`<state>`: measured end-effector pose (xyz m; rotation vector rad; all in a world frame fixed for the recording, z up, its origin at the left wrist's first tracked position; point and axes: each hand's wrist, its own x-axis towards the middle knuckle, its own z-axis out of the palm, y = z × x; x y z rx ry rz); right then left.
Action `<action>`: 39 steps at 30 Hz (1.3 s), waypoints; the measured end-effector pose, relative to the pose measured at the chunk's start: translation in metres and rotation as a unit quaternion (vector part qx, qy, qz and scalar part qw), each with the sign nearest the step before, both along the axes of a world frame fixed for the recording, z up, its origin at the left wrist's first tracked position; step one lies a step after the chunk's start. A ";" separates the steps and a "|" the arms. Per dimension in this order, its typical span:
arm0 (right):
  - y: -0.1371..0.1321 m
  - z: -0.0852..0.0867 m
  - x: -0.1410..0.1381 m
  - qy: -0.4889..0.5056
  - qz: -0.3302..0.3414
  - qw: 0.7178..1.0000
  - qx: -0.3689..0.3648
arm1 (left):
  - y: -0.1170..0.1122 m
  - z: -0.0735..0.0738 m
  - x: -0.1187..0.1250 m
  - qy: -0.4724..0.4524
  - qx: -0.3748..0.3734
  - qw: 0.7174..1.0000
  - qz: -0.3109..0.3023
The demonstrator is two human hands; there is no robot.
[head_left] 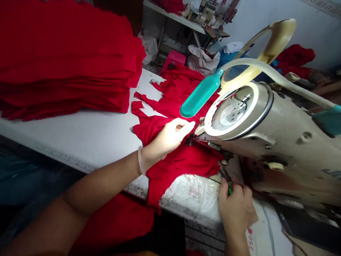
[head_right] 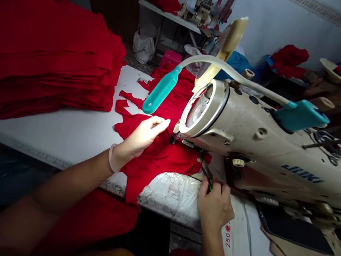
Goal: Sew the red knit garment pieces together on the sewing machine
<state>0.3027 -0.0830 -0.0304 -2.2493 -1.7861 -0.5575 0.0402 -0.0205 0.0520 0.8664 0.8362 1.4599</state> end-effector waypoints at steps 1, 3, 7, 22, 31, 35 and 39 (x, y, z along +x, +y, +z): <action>0.000 0.000 0.000 0.000 0.000 1.000 -0.003 | -0.003 -0.006 0.002 0.007 -0.014 1.000 -0.003; 0.000 0.001 0.000 0.001 -0.001 1.000 -0.009 | -0.007 -0.016 0.007 0.003 -0.032 0.999 -0.037; 0.000 0.000 0.000 0.005 -0.004 1.000 -0.010 | -0.010 -0.026 0.027 -0.047 -0.055 0.996 -0.059; 0.000 -0.001 0.001 -0.001 -0.003 1.000 -0.005 | -0.013 -0.018 -0.006 -0.119 -0.111 0.983 -0.081; -0.001 0.001 0.000 0.011 0.004 1.000 -0.005 | -0.012 -0.011 0.032 -0.183 -0.100 0.974 -0.085; -0.001 -0.001 0.002 0.006 0.014 1.000 0.001 | -0.011 -0.010 0.007 -0.229 -0.137 0.961 -0.070; -0.001 -0.003 0.004 0.011 0.018 1.000 0.012 | -0.002 -0.004 -0.022 -0.295 -0.110 0.947 -0.062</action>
